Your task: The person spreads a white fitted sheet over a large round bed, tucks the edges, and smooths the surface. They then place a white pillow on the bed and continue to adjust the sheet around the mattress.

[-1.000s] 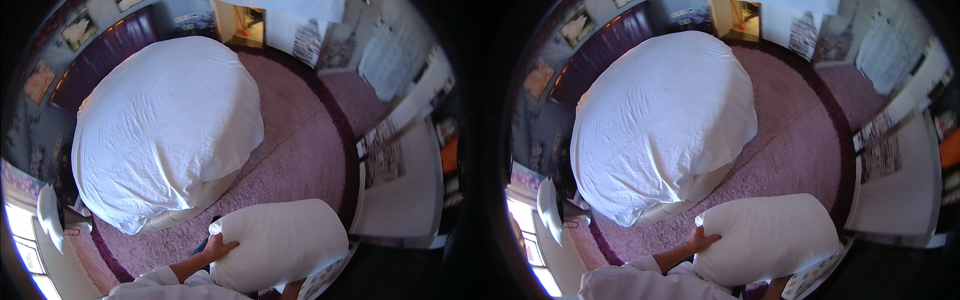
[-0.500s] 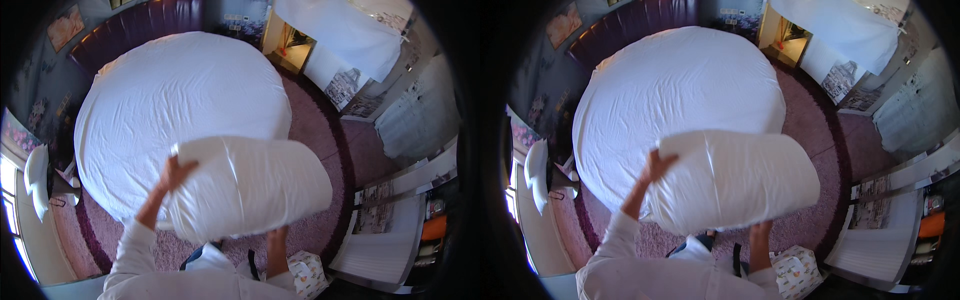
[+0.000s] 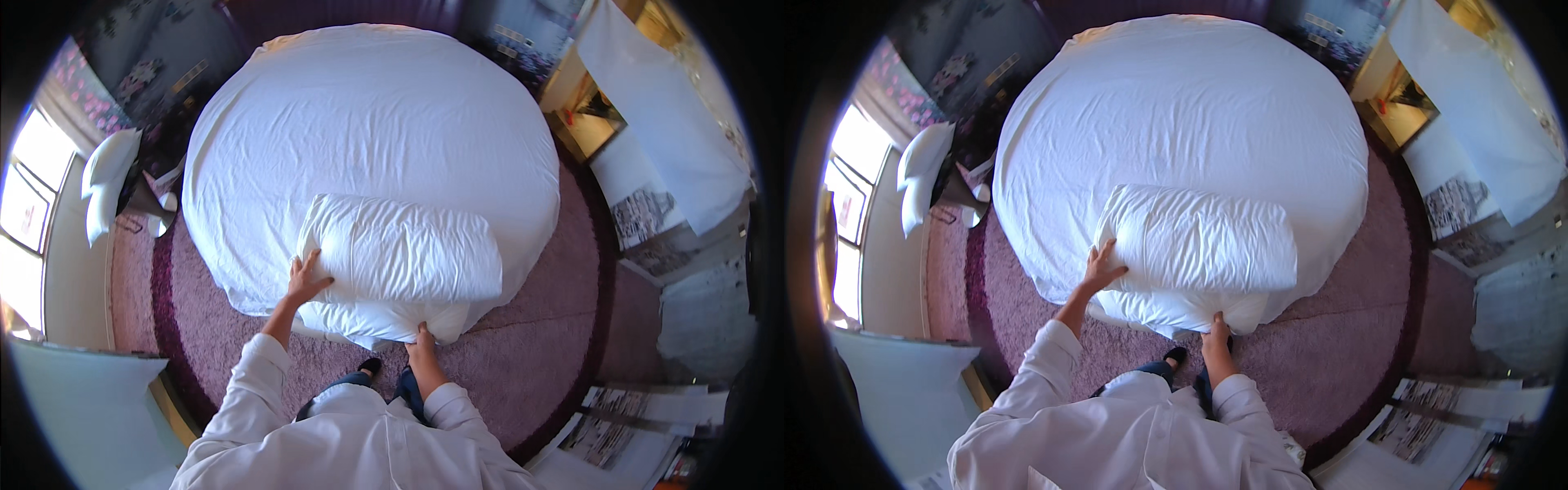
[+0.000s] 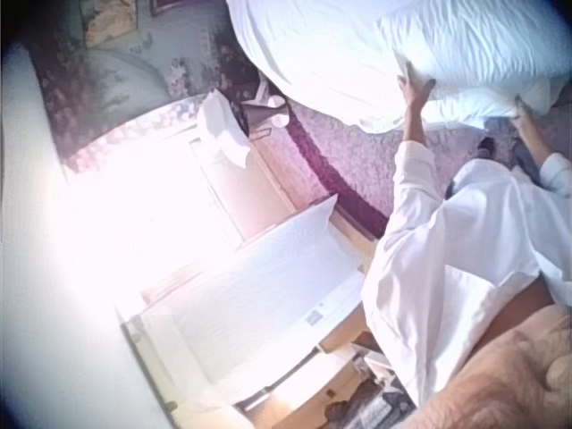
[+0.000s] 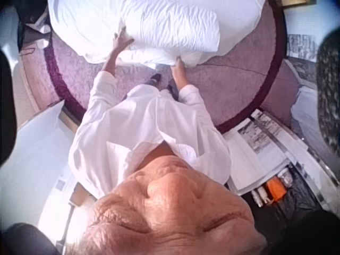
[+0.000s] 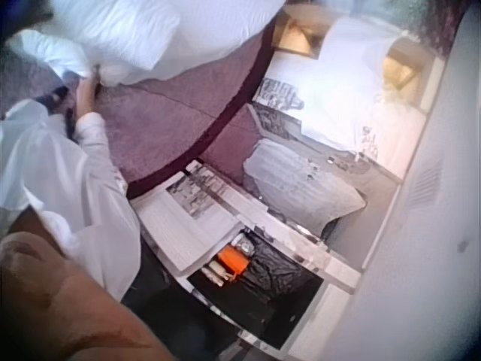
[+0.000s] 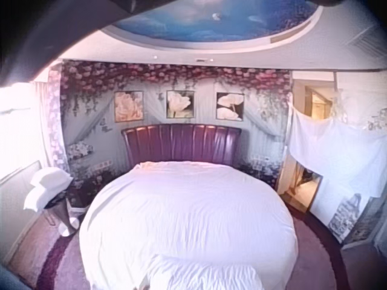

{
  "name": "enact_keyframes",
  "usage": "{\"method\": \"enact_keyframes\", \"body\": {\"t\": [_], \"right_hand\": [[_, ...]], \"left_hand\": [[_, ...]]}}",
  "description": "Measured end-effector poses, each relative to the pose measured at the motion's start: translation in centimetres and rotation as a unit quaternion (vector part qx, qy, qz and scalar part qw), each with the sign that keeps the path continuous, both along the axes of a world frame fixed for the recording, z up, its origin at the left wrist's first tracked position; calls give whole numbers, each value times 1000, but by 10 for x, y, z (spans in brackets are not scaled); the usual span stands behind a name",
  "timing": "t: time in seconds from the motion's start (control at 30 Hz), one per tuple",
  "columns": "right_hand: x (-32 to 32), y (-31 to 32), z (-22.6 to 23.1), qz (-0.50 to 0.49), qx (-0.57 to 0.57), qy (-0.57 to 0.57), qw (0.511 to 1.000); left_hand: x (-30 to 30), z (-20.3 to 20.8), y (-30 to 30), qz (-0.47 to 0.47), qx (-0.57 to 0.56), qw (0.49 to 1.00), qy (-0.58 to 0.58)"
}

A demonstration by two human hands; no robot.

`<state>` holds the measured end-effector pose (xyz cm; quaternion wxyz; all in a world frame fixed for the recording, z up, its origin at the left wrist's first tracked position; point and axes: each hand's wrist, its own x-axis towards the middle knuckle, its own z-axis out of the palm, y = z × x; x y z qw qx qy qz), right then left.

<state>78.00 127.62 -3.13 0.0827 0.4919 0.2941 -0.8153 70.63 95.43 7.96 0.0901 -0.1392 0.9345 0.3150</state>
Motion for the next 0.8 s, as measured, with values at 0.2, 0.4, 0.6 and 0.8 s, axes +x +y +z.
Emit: {"method": "enact_keyframes", "body": {"t": [0.2, 0.4, 0.6, 0.8], "right_hand": [[7, 33, -3, 173, -13, -41, 984], [15, 49, 53, 584, 366, 344, 638], [3, 73, 53, 585, 282, 319, 690], [-6, 69, 63, 645, 329, 343, 598]], "left_hand": [[42, 21, 29, 67, -34, 996, -38], [54, 24, 33, 92, -112, 988, -58], [46, 26, 56, 94, -106, 989, -50], [60, 29, 52, 87, -111, 989, -48]]}}
